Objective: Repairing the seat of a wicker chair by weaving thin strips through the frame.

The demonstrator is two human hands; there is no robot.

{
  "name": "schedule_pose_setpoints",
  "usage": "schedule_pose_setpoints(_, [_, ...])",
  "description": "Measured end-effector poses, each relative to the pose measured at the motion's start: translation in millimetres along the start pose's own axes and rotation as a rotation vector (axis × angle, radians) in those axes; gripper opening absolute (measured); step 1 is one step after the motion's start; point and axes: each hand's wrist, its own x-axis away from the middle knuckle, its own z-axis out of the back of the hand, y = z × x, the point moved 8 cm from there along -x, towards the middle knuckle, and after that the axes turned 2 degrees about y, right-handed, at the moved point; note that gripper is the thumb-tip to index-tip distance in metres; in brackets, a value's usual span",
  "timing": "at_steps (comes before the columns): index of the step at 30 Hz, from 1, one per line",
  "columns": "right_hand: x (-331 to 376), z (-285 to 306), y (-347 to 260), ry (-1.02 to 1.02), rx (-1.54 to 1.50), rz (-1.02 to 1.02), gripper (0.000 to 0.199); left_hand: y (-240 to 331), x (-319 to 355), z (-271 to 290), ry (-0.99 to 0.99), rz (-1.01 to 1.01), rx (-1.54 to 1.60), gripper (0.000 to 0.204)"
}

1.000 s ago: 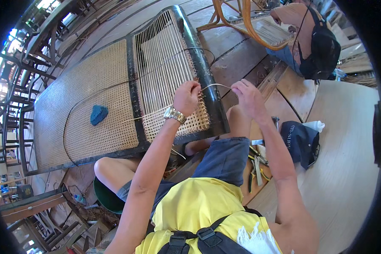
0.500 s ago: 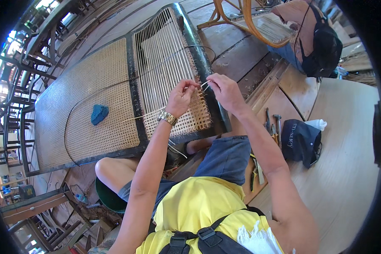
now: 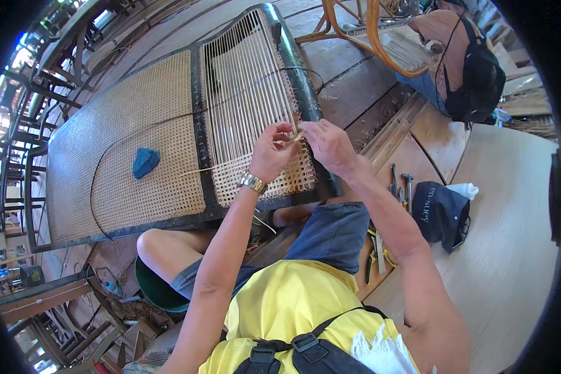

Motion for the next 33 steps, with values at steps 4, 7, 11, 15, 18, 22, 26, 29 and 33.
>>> schedule_pose_setpoints(4, [10.1,-2.8,20.9,0.104,-0.227,-0.342,0.013,9.5,-4.4,-7.0,0.037,-0.1,-0.156,0.029])
schedule_pose_setpoints(7, [12.6,-5.1,24.7,0.135,-0.212,-0.323,0.012,0.9,-9.7,-5.4,0.072,-0.035,-0.088,0.02])
schedule_pose_setpoints(11, [9.2,-0.6,18.7,0.183,-0.138,-0.268,0.01,-2.9,-13.2,-0.3,0.074,-0.033,0.25,0.008])
schedule_pose_setpoints(15, [7.3,-1.3,27.8,0.114,-0.188,-0.279,0.011,-8.6,-17.8,5.2,0.008,0.023,0.272,0.011])
schedule_pose_setpoints(18, [4.2,1.8,32.6,0.147,-0.273,-0.287,0.012,-13.6,-21.4,9.6,-0.048,0.032,0.194,0.017])
schedule_pose_setpoints(22, [7.1,-8.4,37.6,0.05,-0.252,-0.262,0.013,-6.7,-20.4,8.7,-0.088,0.059,0.133,0.02])
schedule_pose_setpoints(26, [6.0,-9.4,37.8,0.043,-0.282,-0.219,0.013,4.5,-20.8,4.5,-0.04,0.019,-0.075,0.021])
schedule_pose_setpoints(29, [8.2,-1.4,72.1,0.11,-0.614,-0.52,0.012,25.2,-24.8,5.1,0.033,-0.026,-0.318,0.014])
schedule_pose_setpoints(33, [62.4,-70.9,165.3,0.307,-0.979,-1.154,0.035,62.9,-28.5,-17.9,-0.107,-0.305,-0.77,0.011])
